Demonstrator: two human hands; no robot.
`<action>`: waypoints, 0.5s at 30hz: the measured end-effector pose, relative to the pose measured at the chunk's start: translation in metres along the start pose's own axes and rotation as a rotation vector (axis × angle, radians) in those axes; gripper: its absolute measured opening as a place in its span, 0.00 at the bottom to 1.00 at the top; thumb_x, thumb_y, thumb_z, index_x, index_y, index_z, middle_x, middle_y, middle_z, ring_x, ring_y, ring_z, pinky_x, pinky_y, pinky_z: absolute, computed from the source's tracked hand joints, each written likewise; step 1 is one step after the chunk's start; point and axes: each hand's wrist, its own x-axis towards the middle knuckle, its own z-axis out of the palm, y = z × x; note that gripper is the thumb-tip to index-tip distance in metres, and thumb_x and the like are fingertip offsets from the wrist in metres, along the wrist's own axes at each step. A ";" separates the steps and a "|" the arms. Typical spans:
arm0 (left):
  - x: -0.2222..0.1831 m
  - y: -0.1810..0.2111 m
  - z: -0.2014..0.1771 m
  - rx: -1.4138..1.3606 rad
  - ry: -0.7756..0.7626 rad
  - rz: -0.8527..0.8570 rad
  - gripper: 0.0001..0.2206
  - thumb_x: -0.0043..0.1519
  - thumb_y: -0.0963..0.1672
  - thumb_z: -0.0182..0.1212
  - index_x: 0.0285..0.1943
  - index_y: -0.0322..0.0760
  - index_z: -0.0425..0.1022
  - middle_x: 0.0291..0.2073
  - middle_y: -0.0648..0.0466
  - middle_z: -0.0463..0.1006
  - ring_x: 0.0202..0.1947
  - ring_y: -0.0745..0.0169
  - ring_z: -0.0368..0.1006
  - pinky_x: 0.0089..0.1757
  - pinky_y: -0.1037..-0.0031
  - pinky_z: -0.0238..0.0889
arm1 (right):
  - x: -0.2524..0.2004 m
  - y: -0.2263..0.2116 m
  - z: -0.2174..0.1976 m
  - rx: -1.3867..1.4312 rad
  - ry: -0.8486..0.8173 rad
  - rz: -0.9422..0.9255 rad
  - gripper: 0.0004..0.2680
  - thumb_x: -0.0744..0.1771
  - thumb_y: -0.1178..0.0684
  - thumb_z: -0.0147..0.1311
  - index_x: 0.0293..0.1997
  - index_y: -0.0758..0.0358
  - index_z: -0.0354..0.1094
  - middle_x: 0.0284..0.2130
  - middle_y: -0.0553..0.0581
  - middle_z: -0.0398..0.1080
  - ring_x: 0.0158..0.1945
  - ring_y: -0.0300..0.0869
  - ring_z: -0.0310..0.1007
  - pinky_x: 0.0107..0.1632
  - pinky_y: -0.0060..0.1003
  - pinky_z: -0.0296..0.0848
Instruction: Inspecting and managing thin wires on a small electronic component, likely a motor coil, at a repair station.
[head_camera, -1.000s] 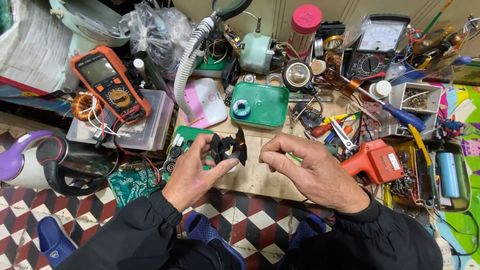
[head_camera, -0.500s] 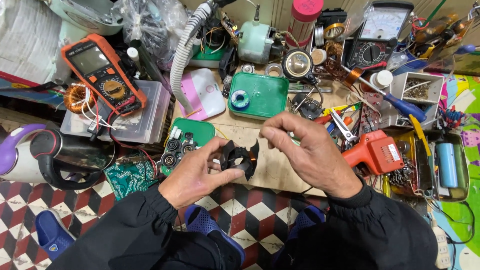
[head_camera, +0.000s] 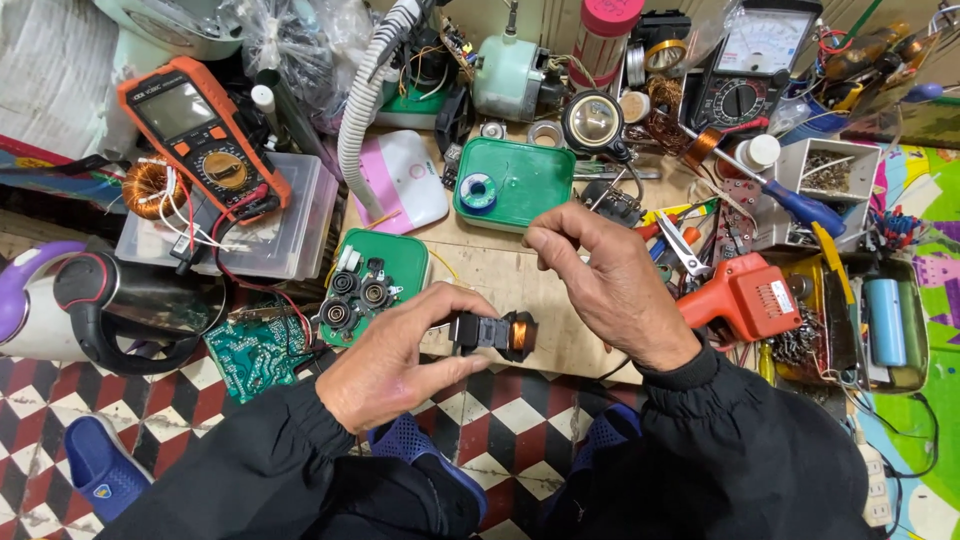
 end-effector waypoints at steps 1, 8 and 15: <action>0.000 0.002 0.001 0.000 0.000 0.001 0.18 0.59 0.41 0.74 0.58 0.45 0.79 0.51 0.59 0.83 0.48 0.63 0.80 0.53 0.69 0.72 | -0.001 -0.001 0.000 -0.001 0.001 0.000 0.04 0.73 0.57 0.56 0.45 0.64 0.76 0.32 0.48 0.75 0.33 0.35 0.69 0.38 0.30 0.69; -0.001 0.008 0.002 0.063 0.001 0.057 0.18 0.58 0.40 0.71 0.57 0.45 0.77 0.53 0.59 0.84 0.47 0.61 0.82 0.50 0.69 0.73 | -0.002 0.004 0.001 -0.004 0.010 -0.001 0.04 0.73 0.57 0.56 0.45 0.64 0.76 0.31 0.49 0.75 0.33 0.35 0.68 0.37 0.30 0.68; 0.006 -0.034 0.011 -0.295 0.112 -0.123 0.26 0.62 0.42 0.76 0.69 0.34 0.72 0.59 0.37 0.82 0.59 0.42 0.81 0.61 0.50 0.75 | -0.003 0.056 0.020 -0.159 -0.192 0.263 0.10 0.73 0.50 0.55 0.38 0.63 0.77 0.28 0.73 0.78 0.39 0.71 0.80 0.46 0.63 0.74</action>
